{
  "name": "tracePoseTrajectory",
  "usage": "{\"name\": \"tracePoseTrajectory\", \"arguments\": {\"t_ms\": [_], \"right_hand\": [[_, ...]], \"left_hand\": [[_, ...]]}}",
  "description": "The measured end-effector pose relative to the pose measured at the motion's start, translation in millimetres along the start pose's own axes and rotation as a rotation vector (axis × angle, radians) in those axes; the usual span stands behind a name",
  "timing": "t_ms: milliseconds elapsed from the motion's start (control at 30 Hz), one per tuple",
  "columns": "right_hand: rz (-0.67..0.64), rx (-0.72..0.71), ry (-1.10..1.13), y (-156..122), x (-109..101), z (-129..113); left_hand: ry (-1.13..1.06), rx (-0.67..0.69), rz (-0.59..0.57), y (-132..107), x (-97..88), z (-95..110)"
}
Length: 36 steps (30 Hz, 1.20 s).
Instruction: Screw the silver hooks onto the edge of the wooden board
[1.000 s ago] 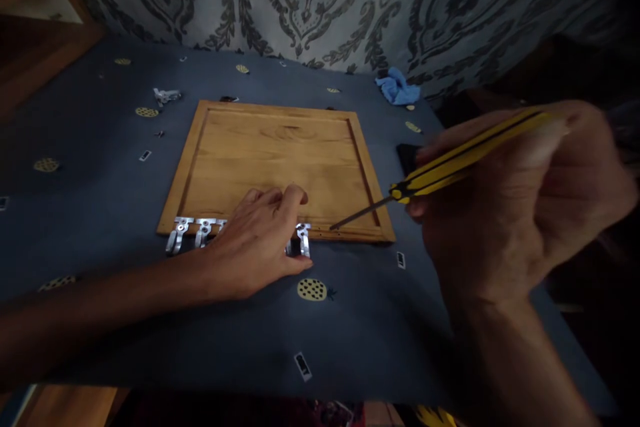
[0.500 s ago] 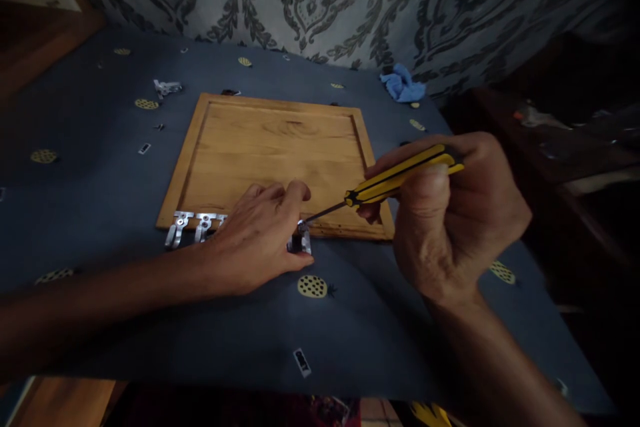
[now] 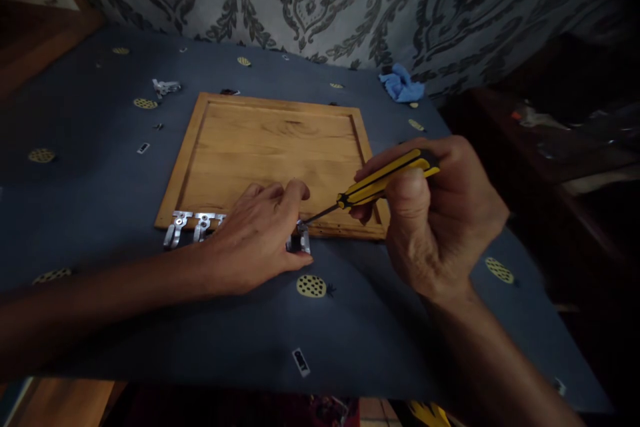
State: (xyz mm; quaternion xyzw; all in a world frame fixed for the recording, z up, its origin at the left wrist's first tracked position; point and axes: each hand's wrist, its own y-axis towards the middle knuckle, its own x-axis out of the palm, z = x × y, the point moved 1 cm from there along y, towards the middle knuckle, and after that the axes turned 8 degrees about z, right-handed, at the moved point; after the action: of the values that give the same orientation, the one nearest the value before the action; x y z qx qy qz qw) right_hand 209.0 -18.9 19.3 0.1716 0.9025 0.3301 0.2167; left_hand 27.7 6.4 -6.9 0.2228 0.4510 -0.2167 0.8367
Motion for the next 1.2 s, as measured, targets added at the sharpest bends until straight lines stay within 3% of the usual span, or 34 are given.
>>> {"name": "tracePoseTrajectory", "arguments": {"t_ms": [433,633,833,1033,1200], "right_hand": [[-0.094,-0.042,0.002,1,-5,2],[-0.112,0.109,0.094,3,-3,0],[-0.211,0.194,0.150,10,-3,-4],[-0.100,0.203,0.241,9,0,-4],[-0.105,0.250,0.257,10,1,-4]], "left_hand": [[0.009,-0.002,0.004,0,0.3,1],[0.000,0.004,0.000,0,0.6,1],[-0.001,0.009,-0.005,0,-0.2,1],[0.000,0.002,-0.019,0,-0.7,2],[0.009,0.007,-0.020,0,-0.4,2]]}}
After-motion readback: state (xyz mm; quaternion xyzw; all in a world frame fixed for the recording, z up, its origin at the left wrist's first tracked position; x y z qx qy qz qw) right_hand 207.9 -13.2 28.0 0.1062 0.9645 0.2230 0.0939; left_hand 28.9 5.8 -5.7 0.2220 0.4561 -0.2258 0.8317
